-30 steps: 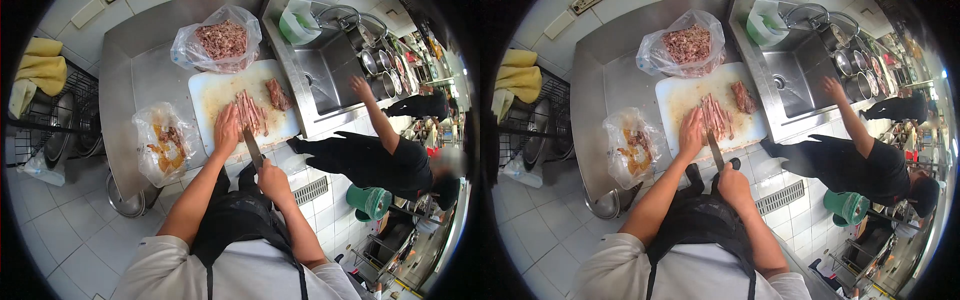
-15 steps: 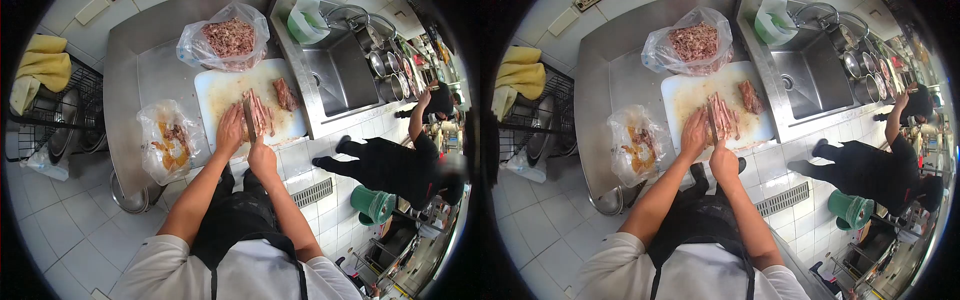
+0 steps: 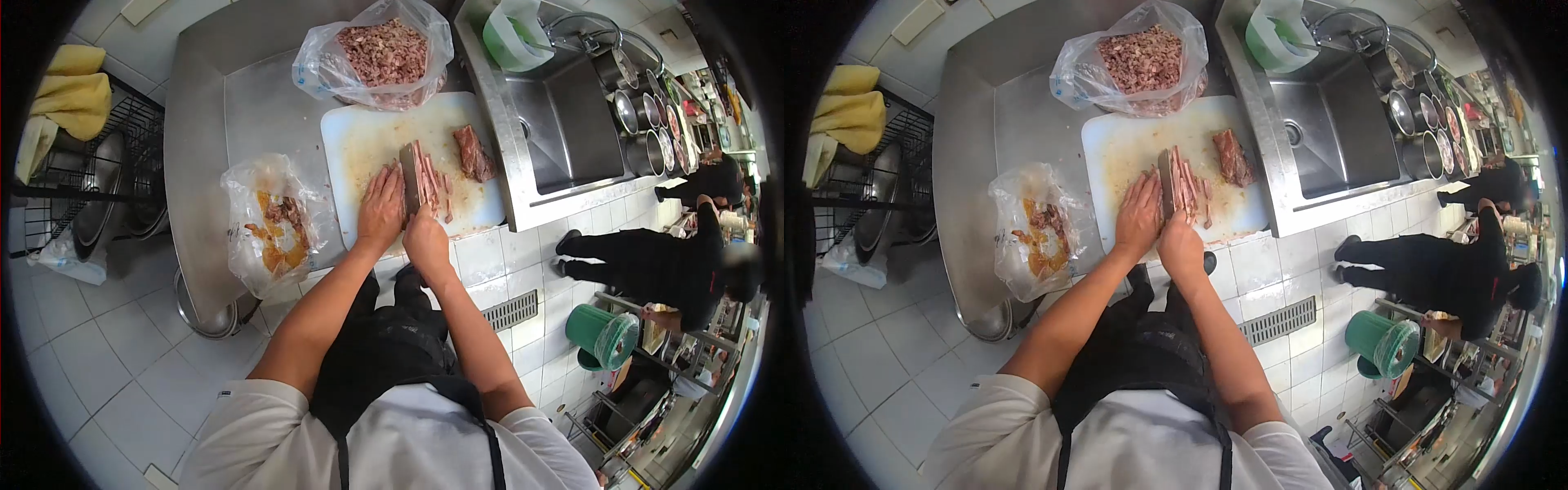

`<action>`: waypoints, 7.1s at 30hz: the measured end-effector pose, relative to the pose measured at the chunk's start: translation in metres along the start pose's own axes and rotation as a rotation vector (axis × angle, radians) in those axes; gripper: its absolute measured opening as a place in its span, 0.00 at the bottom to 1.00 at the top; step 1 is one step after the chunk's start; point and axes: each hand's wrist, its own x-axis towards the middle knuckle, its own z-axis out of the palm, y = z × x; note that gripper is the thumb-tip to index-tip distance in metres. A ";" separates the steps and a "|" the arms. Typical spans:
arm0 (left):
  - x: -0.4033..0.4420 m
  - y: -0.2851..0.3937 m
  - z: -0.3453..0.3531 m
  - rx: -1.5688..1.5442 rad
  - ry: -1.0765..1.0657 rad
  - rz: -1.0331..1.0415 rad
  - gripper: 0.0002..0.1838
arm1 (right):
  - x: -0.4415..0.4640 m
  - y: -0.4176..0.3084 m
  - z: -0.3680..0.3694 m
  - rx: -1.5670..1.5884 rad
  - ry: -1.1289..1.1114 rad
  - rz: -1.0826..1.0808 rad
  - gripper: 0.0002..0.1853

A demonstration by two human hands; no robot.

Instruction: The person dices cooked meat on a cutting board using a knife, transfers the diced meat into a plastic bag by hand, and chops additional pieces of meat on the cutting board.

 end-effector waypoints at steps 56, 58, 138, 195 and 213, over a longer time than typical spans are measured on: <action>-0.010 0.003 -0.002 0.014 0.020 -0.003 0.26 | -0.037 -0.013 -0.012 -0.103 -0.039 0.014 0.06; -0.010 -0.001 0.000 0.002 0.013 -0.001 0.27 | -0.036 -0.011 -0.011 -0.100 -0.050 0.015 0.07; -0.010 0.006 -0.015 -0.169 0.135 -0.073 0.21 | -0.051 -0.017 -0.008 -0.066 0.028 -0.016 0.06; -0.022 -0.003 -0.013 -0.332 0.184 -0.300 0.11 | -0.056 -0.016 -0.020 -0.013 0.015 0.003 0.07; -0.018 0.005 -0.014 -0.109 0.131 -0.139 0.22 | -0.054 -0.016 -0.019 -0.016 0.016 -0.014 0.06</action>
